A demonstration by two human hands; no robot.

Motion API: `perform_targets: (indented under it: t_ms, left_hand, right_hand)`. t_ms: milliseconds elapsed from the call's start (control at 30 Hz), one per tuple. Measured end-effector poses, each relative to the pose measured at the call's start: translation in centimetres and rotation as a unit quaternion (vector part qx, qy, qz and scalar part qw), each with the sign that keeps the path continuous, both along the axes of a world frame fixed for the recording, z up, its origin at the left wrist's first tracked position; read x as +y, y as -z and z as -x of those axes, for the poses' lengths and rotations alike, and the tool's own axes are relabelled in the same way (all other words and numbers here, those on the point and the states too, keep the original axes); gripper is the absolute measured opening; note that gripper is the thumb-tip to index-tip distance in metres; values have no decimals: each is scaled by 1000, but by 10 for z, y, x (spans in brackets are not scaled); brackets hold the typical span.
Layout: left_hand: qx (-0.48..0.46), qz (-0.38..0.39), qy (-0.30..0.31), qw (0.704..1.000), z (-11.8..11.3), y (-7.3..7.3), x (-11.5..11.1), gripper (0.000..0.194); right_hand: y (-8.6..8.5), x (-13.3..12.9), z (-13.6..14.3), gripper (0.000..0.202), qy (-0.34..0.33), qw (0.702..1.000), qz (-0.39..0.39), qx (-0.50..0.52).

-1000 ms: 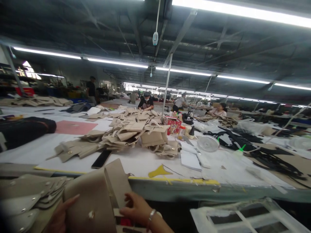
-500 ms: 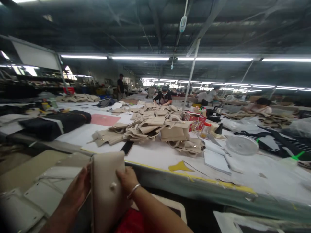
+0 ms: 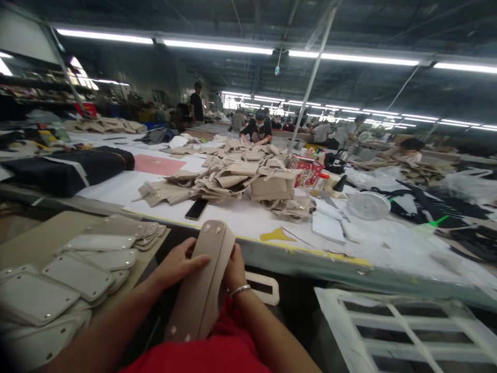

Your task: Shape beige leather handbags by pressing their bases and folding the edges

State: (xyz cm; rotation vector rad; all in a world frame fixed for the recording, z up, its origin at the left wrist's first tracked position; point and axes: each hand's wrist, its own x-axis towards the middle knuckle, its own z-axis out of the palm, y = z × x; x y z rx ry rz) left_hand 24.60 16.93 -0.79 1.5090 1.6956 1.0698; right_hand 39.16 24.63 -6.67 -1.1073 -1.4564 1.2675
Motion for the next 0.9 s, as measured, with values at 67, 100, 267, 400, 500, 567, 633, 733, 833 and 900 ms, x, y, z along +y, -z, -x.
perform_targets:
  t_ms: [67, 100, 267, 400, 500, 567, 633, 733, 833, 900]
  left_hand:
    - [5, 16, 31, 999, -3, 5, -8, 49]
    - [2, 21, 47, 999, -5, 8, -12, 51]
    - [17, 37, 69, 997, -12, 21, -23, 52]
    - [19, 24, 92, 995, -17, 25, -21, 48]
    - [-19, 23, 115, 993, -22, 27, -18, 45]
    - [-62, 40, 124, 990, -25, 30, -18, 45]
    - [-99, 60, 127, 985, -27, 32, -19, 46]
    - [-114, 72, 120, 984, -28, 34, -19, 46]
    - [-75, 66, 124, 987, -29, 25, -16, 42]
    - [-28, 44, 129, 990, -34, 14, -17, 39]
  right_hand:
    - [-5, -3, -11, 25, 18, 1000, 5, -14]
    - [-9, -6, -16, 23, 11, 1000, 8, -17]
    - [-25, -29, -39, 47, -71, 997, 10, 23]
    - [-24, -49, -46, 43, -116, 984, -89, -104]
    - [-23, -53, -45, 36, -100, 968, -149, -174]
    - [-23, -52, -44, 36, -105, 972, -148, -151]
    - [-22, -50, -43, 36, -113, 977, -132, -121]
    - [-18, -49, -43, 37, -127, 987, -70, -72]
    - [-16, -47, -45, 39, -141, 990, 0, -14]
    - [-22, -46, -51, 39, -138, 990, 16, 25]
